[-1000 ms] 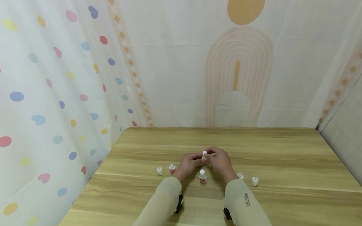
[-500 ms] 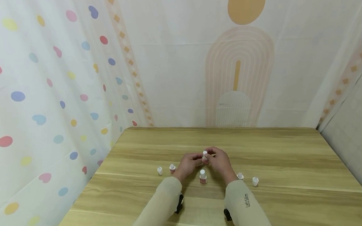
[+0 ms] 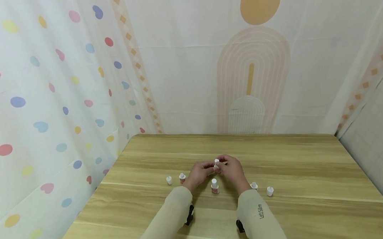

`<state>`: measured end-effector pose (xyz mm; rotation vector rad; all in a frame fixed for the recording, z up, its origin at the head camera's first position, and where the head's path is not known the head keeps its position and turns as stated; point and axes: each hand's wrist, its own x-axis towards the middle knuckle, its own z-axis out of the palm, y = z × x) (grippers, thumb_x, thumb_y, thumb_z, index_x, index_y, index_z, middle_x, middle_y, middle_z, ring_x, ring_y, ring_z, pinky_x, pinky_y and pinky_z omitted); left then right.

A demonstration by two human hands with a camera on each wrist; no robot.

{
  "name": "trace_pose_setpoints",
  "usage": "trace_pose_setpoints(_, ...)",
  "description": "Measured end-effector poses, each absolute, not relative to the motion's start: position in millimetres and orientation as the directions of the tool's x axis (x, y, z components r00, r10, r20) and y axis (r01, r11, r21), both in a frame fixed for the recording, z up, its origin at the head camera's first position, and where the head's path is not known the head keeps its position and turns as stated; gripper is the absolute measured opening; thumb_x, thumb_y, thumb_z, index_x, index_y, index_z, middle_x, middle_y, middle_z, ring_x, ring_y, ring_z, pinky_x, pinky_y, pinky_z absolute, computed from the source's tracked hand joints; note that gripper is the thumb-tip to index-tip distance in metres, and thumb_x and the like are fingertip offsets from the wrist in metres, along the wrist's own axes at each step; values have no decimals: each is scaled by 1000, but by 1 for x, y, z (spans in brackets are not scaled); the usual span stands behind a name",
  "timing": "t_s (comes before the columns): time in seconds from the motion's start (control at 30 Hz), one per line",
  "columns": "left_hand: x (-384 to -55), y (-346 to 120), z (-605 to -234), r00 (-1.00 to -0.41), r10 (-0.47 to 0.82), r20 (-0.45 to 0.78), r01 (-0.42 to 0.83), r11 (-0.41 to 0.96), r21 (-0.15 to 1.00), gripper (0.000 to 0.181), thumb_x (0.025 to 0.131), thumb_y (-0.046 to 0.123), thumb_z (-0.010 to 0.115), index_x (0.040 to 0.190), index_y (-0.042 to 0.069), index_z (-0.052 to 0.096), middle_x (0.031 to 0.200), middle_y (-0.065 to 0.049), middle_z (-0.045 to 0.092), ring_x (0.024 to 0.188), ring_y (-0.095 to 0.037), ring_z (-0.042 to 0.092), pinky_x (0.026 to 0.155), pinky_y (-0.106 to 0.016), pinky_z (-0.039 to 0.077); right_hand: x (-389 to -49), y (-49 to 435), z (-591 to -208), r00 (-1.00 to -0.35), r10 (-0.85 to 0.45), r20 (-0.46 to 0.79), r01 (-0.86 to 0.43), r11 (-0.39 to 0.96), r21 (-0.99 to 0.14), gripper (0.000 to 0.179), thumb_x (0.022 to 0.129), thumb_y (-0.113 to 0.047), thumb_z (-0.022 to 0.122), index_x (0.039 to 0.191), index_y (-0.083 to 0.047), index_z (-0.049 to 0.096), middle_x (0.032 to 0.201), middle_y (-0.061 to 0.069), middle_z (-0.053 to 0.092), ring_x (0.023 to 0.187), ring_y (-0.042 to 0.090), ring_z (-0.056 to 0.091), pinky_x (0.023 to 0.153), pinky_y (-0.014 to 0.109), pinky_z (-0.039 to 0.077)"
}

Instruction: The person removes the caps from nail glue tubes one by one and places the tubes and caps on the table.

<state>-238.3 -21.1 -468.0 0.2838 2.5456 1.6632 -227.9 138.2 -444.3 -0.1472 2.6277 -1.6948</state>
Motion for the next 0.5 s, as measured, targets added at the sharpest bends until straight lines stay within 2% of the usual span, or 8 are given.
trace_pose_setpoints(0.3, -237, -21, -466, -977, 211, 30, 114, 394, 912, 16, 95, 15, 68, 106, 7, 77, 105, -2, 74, 108, -17, 63, 97, -36, 47, -226, 139, -445, -996, -85, 36, -66, 386, -920, 22, 99, -10, 61, 117, 0, 67, 113, 13, 66, 100, 28, 59, 87, 42, 48)
trace_pose_setpoints(0.5, -237, -21, -467, -975, 217, 40, 124, 386, 914, 17, 95, 13, 68, 107, 5, 76, 105, -5, 74, 107, -18, 63, 96, -36, 47, -226, 138, -444, -998, -55, 28, -47, 380, -924, 20, 97, -13, 65, 113, -2, 69, 110, 11, 66, 100, 27, 59, 85, 40, 48)
